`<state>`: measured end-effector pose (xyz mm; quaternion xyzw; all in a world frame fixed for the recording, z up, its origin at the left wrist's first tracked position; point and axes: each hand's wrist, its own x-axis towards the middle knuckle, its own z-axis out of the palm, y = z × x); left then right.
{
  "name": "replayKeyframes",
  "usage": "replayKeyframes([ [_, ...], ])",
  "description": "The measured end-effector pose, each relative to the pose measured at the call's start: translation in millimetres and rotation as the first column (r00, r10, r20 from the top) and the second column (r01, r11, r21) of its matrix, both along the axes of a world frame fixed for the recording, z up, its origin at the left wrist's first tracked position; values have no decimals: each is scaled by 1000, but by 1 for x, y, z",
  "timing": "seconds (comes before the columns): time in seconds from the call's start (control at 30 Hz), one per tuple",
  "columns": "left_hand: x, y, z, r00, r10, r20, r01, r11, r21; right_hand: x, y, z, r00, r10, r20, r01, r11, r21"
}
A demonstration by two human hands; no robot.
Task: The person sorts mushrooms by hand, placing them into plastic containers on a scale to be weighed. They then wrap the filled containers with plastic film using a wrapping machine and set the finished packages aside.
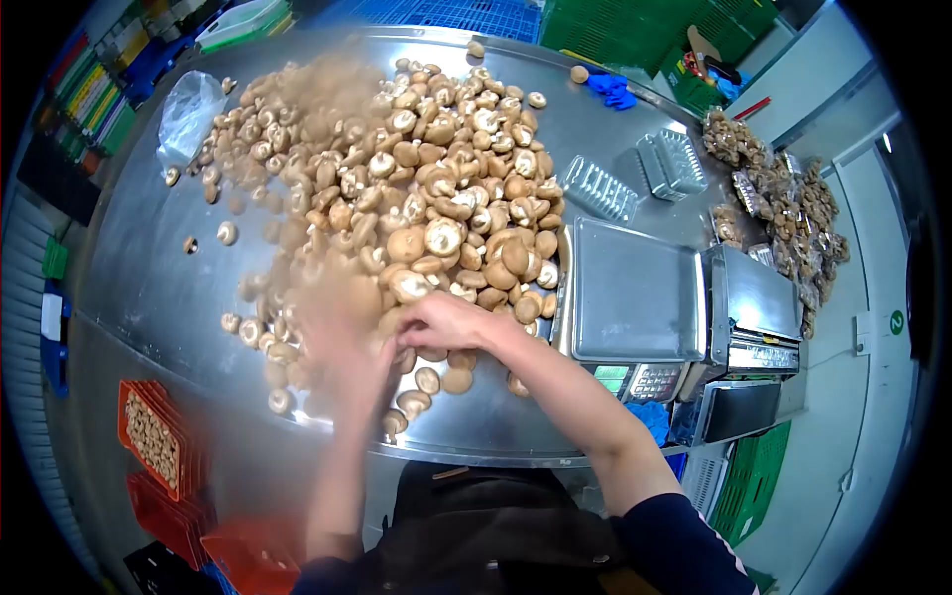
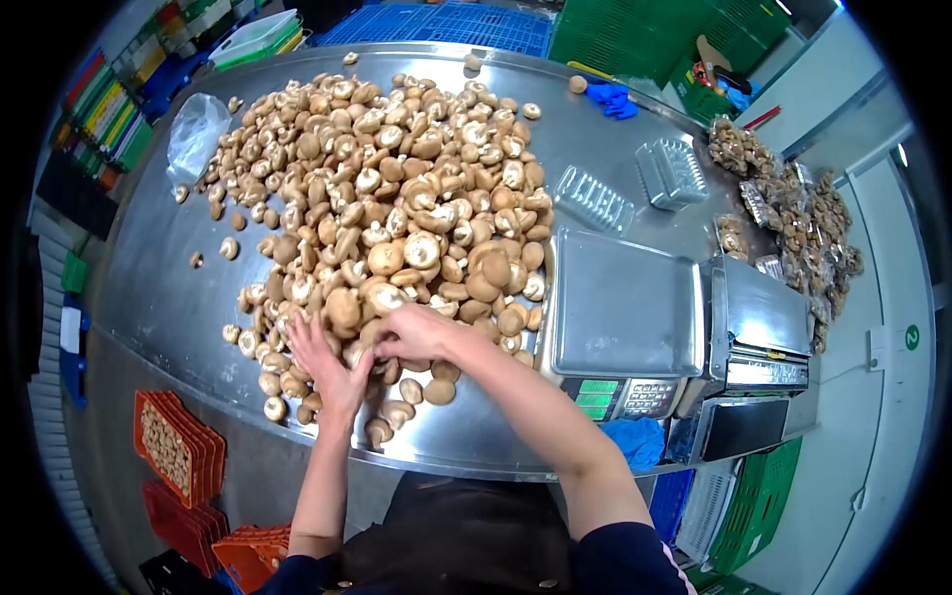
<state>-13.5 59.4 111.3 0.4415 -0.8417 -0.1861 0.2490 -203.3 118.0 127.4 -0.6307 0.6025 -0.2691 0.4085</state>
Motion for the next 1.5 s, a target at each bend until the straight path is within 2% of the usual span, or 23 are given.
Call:
replayKeyframes([
  [0.03,0,1,-6,999,25,-35,-26,999,-48,-3,-5,4,997,-52,-55,51,999,-20],
  [0.1,3,7,-10,999,-45,-21,43,997,-71,-3,-3,28,931,-302,205,250,937,245],
  [0.17,4,16,-13,989,-140,39,141,990,-18,-13,10,41,898,-379,226,357,925,130],
  [0.2,0,18,-10,976,-151,157,149,989,23,-25,19,40,923,-383,37,385,918,-92],
  [0.23,-3,21,-7,962,-139,234,132,990,45,-41,28,38,906,-419,52,422,900,-108],
  [0.3,-6,16,-3,966,-137,221,132,991,36,-87,49,43,794,-589,-151,516,784,-344],
  [0.37,-3,17,-5,975,-144,169,149,989,-18,-152,68,38,688,-721,-82,635,653,-414],
  [0.4,-6,20,4,981,-126,146,121,992,45,-193,80,30,637,-737,-228,571,649,-503],
  [0.43,-7,22,8,981,-117,155,110,992,56,-230,93,23,559,-737,-380,537,671,-511],
  [0.5,-11,28,10,986,-79,147,71,996,62,-301,116,-11,471,-724,-504,542,688,-482],
  [0.53,-12,30,6,988,-54,143,49,998,36,-325,122,-16,461,-632,-623,559,752,-349],
  [0.63,-20,41,2,982,36,184,-36,999,-4,-357,126,-34,533,-388,-752,580,814,-8],
  [0.73,-20,52,-10,987,71,142,-64,996,-56,-382,125,-76,462,-417,-783,578,811,-92],
  [0.77,-20,55,-12,991,75,114,-71,997,-41,-382,128,-82,474,-431,-768,565,818,-110],
  [0.83,-21,58,-17,997,66,43,-66,998,-8,-387,129,-75,478,-466,-744,554,818,-156],
  [0.87,-21,55,-11,989,76,124,-71,997,-43,-387,128,-69,482,-477,-735,585,800,-135],
  [0.97,-20,54,-16,989,150,6,-151,988,30,-388,121,-59,504,-507,-700,624,774,-112],
  [1.17,-25,62,-6,955,215,-204,-210,977,46,-375,119,-45,411,-512,-754,666,734,-135],
  [1.23,-28,72,7,951,229,-205,-208,970,123,-377,120,-48,408,-513,-756,654,741,-150],
  [1.33,-21,82,5,953,133,-274,-127,991,40,-373,118,-44,408,-491,-770,657,743,-126],
  [1.5,-10,106,25,960,172,-220,-160,984,71,-367,123,-36,402,-486,-776,601,779,-177],
])
